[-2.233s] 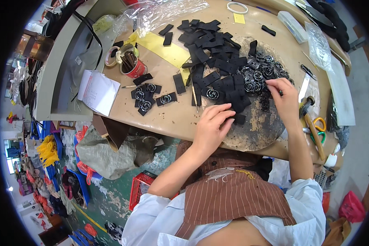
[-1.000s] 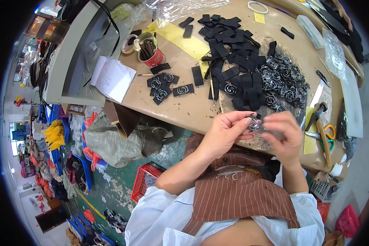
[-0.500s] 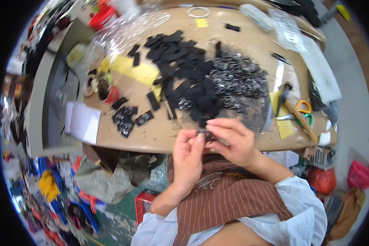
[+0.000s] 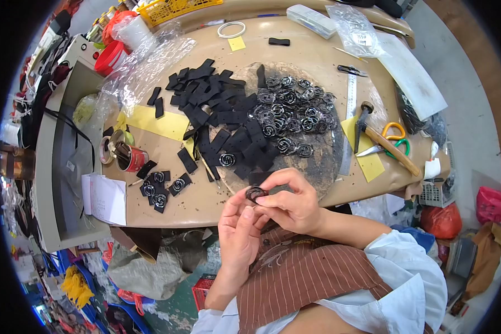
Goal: The person assembles small metal hardware onto black fabric strips by hand. They pick up a metal piece and a fabric strip, insert the metal into the fabric, and press it to secure it. The finished units are placed on the table, and the process is repeated continuously.
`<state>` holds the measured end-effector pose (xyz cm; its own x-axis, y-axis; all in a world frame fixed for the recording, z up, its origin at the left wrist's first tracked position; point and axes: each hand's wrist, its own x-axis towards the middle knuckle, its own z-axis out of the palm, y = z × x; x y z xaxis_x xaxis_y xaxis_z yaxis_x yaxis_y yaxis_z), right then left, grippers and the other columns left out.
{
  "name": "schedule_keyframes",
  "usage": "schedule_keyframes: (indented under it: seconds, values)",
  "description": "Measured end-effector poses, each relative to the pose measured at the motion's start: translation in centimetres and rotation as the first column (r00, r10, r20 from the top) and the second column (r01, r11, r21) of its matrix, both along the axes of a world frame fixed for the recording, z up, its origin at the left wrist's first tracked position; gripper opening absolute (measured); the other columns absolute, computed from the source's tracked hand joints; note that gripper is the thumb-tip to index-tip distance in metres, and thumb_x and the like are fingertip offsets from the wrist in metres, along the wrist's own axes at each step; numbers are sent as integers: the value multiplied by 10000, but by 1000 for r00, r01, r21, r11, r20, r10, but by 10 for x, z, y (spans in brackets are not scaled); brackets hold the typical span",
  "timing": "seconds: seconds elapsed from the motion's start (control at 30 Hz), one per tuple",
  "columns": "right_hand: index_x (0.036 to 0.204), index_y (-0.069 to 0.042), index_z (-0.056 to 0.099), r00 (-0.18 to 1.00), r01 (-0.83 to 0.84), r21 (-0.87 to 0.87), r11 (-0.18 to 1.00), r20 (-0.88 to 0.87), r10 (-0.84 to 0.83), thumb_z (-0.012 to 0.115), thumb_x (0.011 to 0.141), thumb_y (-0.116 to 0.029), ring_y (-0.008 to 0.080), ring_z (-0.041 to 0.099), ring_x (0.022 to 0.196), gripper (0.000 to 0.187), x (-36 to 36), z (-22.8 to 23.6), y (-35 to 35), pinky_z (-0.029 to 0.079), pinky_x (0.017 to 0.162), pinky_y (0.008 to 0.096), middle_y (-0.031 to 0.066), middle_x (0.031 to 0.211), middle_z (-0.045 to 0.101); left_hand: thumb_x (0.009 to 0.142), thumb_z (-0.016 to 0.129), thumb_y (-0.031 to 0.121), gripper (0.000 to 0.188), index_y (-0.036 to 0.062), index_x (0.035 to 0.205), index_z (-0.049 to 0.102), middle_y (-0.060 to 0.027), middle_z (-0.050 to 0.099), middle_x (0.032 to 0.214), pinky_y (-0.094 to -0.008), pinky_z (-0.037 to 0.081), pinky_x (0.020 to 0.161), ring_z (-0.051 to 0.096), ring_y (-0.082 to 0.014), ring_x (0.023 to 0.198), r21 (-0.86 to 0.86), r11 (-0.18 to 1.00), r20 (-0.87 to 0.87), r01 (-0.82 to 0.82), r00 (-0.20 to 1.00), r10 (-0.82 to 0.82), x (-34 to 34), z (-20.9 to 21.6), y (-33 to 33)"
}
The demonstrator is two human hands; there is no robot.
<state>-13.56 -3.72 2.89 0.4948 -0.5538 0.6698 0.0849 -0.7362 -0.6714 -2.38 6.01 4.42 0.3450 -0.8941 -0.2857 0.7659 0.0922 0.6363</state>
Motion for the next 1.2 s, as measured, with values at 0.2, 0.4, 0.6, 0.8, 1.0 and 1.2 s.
schedule_keyframes:
  seconds: [0.2,0.4,0.6,0.8,1.0,1.2]
  values:
    - [917,-90,657,957,-234,21,972,-168,235,741,694,-107,233,565,892,239,-5,16,-8,464,735,336,95,1008,571,890,513,-15,294,-3,1184,522,-91,616,927,-266,537,724,621,-151,847,20,999,123,32,992,-34,16,-13,7]
    - [1070,-51,623,768,-489,347,800,-265,583,712,746,-120,239,581,930,343,-17,43,-28,487,752,319,81,1023,586,820,586,-81,662,28,1392,269,-51,589,866,-217,508,706,593,-97,775,93,954,327,283,897,-298,29,1,21]
    - [1056,-56,622,593,-570,513,641,-282,754,714,745,-125,214,609,812,331,-18,36,-23,497,680,299,72,1013,597,811,603,-67,764,38,1424,159,-38,567,830,-212,471,716,570,-75,784,160,892,314,422,835,-451,32,0,34]
    - [918,-57,619,566,-646,442,622,-269,779,706,748,-116,221,631,795,200,-22,33,-14,516,656,306,53,931,623,796,623,-61,720,24,1398,237,-28,575,823,-202,468,695,573,-71,760,222,832,300,509,776,-555,26,-7,35]
    - [840,-47,623,625,-557,490,670,-283,727,711,742,-97,202,636,756,142,-33,25,-18,514,631,288,51,896,633,811,616,-31,572,8,1315,348,-26,580,836,-214,472,709,572,-76,774,240,821,396,518,720,-570,20,-11,21]
    - [831,-22,610,797,-417,636,649,-87,597,710,740,-31,151,628,788,136,-56,24,-28,497,637,257,99,896,635,760,665,4,197,-12,951,620,-109,631,882,-291,499,747,631,-201,812,254,893,909,371,225,-352,42,2,-23]
